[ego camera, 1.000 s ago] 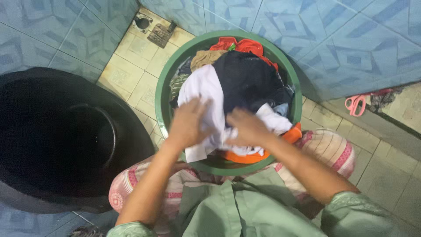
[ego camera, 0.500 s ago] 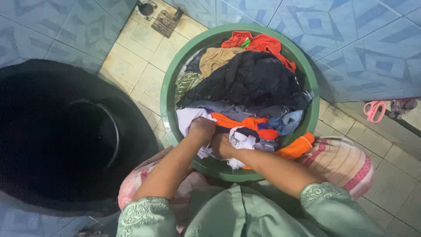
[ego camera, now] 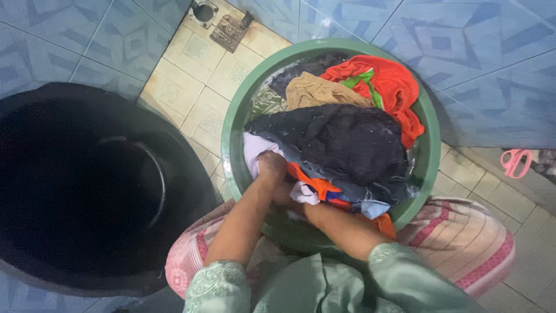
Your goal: The person washes various pieces of clothing by hand in a green basin filled with soapy water, scrubbing a patterned garment, denim pants, and other clothes one by one.
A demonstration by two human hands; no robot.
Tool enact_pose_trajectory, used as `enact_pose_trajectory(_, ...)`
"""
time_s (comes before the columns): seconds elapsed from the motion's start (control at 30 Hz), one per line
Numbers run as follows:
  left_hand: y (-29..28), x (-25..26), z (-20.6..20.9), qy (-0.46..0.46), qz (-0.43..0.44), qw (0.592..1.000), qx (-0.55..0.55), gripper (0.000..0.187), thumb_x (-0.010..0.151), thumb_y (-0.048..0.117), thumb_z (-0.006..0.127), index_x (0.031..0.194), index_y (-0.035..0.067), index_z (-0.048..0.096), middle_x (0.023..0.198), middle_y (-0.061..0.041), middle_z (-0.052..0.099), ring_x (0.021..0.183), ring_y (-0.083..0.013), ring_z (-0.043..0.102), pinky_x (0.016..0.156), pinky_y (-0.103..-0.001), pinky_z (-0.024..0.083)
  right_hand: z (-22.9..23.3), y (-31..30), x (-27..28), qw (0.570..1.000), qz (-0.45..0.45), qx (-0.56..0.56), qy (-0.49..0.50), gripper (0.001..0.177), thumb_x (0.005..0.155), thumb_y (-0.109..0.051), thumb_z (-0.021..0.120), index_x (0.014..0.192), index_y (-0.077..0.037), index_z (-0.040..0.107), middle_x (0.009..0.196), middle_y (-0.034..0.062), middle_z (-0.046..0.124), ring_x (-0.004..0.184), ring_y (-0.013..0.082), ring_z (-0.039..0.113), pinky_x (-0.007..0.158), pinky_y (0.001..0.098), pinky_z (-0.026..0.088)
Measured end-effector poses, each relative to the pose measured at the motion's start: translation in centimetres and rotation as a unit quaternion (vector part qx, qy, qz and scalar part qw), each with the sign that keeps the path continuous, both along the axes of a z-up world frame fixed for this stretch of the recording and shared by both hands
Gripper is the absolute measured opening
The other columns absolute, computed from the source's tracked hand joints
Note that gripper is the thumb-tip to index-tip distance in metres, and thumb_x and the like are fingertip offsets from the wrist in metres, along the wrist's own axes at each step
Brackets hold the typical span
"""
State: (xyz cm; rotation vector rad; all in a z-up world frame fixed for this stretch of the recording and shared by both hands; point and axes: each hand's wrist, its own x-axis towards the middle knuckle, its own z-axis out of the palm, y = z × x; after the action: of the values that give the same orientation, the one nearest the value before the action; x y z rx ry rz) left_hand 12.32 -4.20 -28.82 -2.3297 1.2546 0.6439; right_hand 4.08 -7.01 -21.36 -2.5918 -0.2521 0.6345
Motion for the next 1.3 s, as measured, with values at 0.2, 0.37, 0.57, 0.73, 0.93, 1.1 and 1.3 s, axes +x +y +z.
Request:
enact_pose_trajectory(0.2,-2.3,2.7,-2.4,0.053,-0.007,0.995,0.079,0.037,0.098,0.031,0.058,0.125,0.009,0.071,0.136,-0.011,0.065,0.128,-0.0304,0.061,0.106,-0.051,0.046,18.9,-4.8,-2.3,0.987,0.026,0.036,0.155,0.032,0.079,-0.039,0.075,0.097,-0.013,0.076,0.102,0.0174,0.069,0.101,0.0369,0.066,0.086,0.0536,0.051)
enact_pose_trajectory(0.37,-1.6,3.9,1.4,0.081,0.000,0.996,0.031,0.033,0.089,0.027,0.063,0.111,0.007,0.076,0.123,-0.016,0.069,0.118,-0.0321,0.067,0.096,-0.044,0.054,26.4,-17.9,-2.4,0.889,-0.343,-0.125,-0.277,0.055,0.080,-0.055,0.072,0.113,-0.011,0.068,0.119,0.0153,0.065,0.112,0.0388,0.059,0.092,0.0574,0.045)
enact_pose_trajectory(0.57,-4.3,6.7,18.4,0.185,-0.013,0.983,-0.016,0.019,0.072,0.007,0.069,0.088,0.001,0.078,0.100,-0.024,0.074,0.099,-0.0361,0.074,0.086,-0.046,0.059,16.7,-23.7,3.5,0.891,-0.393,-0.154,-0.164,0.061,0.093,-0.047,0.060,0.137,-0.004,0.053,0.136,0.0298,0.050,0.127,0.0500,0.049,0.098,0.0613,0.043)
enact_pose_trajectory(0.73,-10.3,7.2,24.4,0.085,0.065,0.949,-0.295,0.058,0.095,0.039,0.059,0.139,0.002,0.055,0.140,-0.025,0.055,0.130,-0.0411,0.054,0.107,-0.049,0.045,12.0,-24.6,5.1,0.908,-0.398,-0.132,-0.018,0.051,0.103,-0.042,0.054,0.136,-0.003,0.054,0.140,0.0248,0.056,0.133,0.0425,0.052,0.111,0.0552,0.042)
enact_pose_trajectory(0.93,-14.7,7.7,15.5,0.098,0.014,0.943,-0.319,0.075,0.101,0.043,0.051,0.152,-0.007,0.031,0.160,-0.030,0.030,0.148,-0.0440,0.032,0.119,-0.051,0.027,8.0,-29.2,6.6,0.928,-0.371,-0.042,-0.020,0.048,0.098,-0.037,0.060,0.119,0.006,0.064,0.119,0.0292,0.067,0.116,0.0437,0.063,0.100,0.0532,0.049)
enact_pose_trajectory(1.1,-16.8,9.2,14.3,0.149,0.053,0.948,-0.277,0.074,0.099,0.042,0.052,0.150,-0.008,0.031,0.157,-0.032,0.033,0.144,-0.0448,0.037,0.117,-0.050,0.031,1.9,-32.4,6.0,0.934,-0.331,0.004,-0.136,0.043,0.091,-0.039,0.068,0.105,0.002,0.072,0.107,0.0283,0.070,0.105,0.0446,0.065,0.091,0.0525,0.051)
enact_pose_trajectory(1.3,-19.0,8.4,17.1,0.128,0.087,0.968,-0.196,0.063,0.098,0.040,0.052,0.144,-0.003,0.041,0.150,-0.022,0.045,0.143,-0.0365,0.042,0.118,-0.049,0.034,-8.1,-36.0,5.5,0.890,-0.393,0.101,-0.207,0.044,0.086,-0.040,0.074,0.113,-0.004,0.074,0.093,0.0224,0.073,0.089,0.0372,0.072,0.087,0.0474,0.056)
